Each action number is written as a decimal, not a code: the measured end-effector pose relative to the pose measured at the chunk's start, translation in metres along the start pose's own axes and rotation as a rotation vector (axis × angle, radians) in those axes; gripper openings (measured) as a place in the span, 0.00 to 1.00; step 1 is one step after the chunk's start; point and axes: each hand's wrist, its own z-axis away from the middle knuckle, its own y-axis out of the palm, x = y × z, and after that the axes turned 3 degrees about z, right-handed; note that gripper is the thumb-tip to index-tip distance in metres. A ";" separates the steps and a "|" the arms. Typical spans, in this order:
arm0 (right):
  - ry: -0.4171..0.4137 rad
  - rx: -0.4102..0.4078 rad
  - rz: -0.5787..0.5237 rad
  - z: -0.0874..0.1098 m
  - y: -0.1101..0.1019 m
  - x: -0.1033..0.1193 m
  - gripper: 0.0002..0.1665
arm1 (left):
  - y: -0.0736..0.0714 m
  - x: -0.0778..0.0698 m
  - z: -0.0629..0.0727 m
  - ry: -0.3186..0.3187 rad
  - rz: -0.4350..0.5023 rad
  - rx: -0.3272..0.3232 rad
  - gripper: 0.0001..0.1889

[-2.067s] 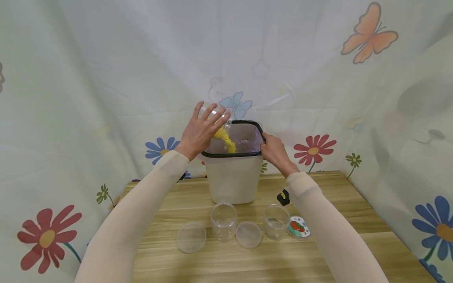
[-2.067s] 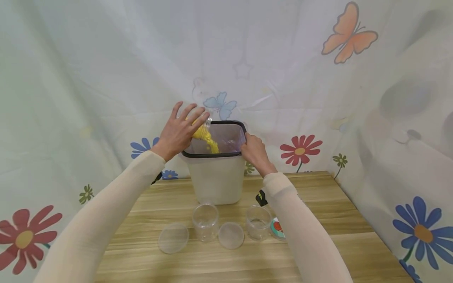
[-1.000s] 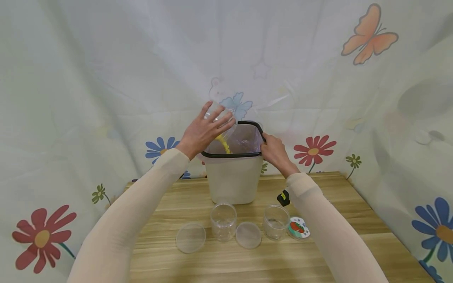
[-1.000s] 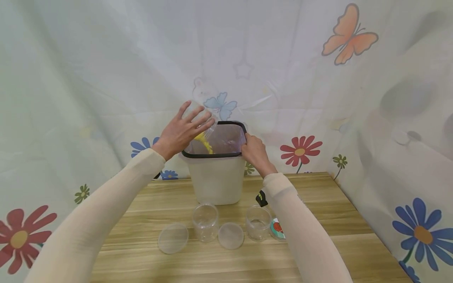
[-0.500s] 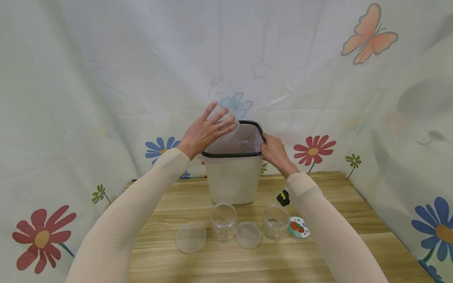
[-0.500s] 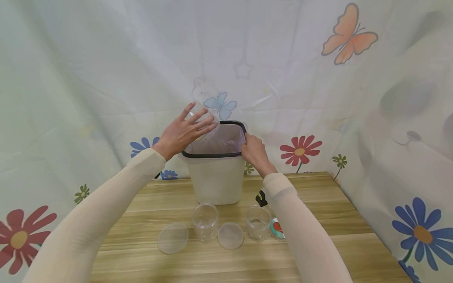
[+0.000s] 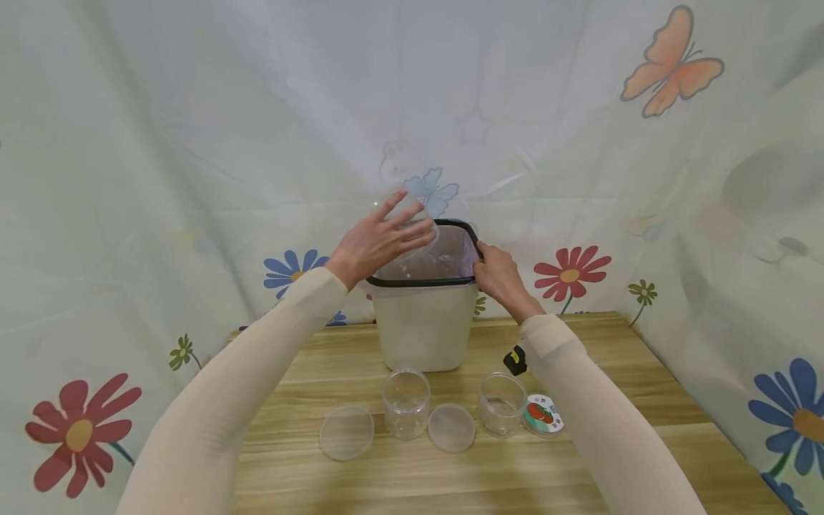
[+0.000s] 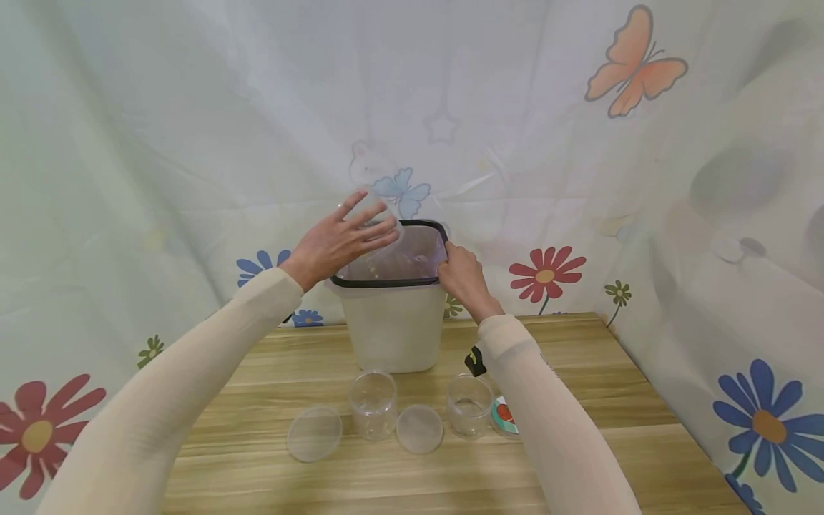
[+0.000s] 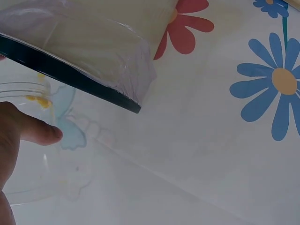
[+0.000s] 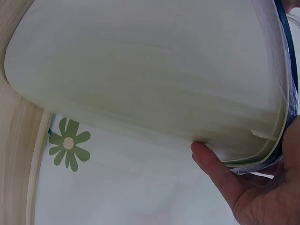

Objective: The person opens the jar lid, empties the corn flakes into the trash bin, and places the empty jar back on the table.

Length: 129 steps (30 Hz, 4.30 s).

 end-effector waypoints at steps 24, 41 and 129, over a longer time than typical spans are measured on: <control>0.002 0.000 -0.005 0.001 0.001 0.001 0.34 | 0.001 -0.002 -0.007 0.192 -0.059 0.013 0.58; 0.003 0.007 -0.012 0.001 0.001 -0.002 0.34 | -0.003 0.000 -0.013 0.314 -0.080 0.038 0.60; -0.135 -0.083 -0.065 0.006 -0.011 -0.007 0.35 | 0.005 -0.003 0.019 -0.182 0.253 -0.066 0.71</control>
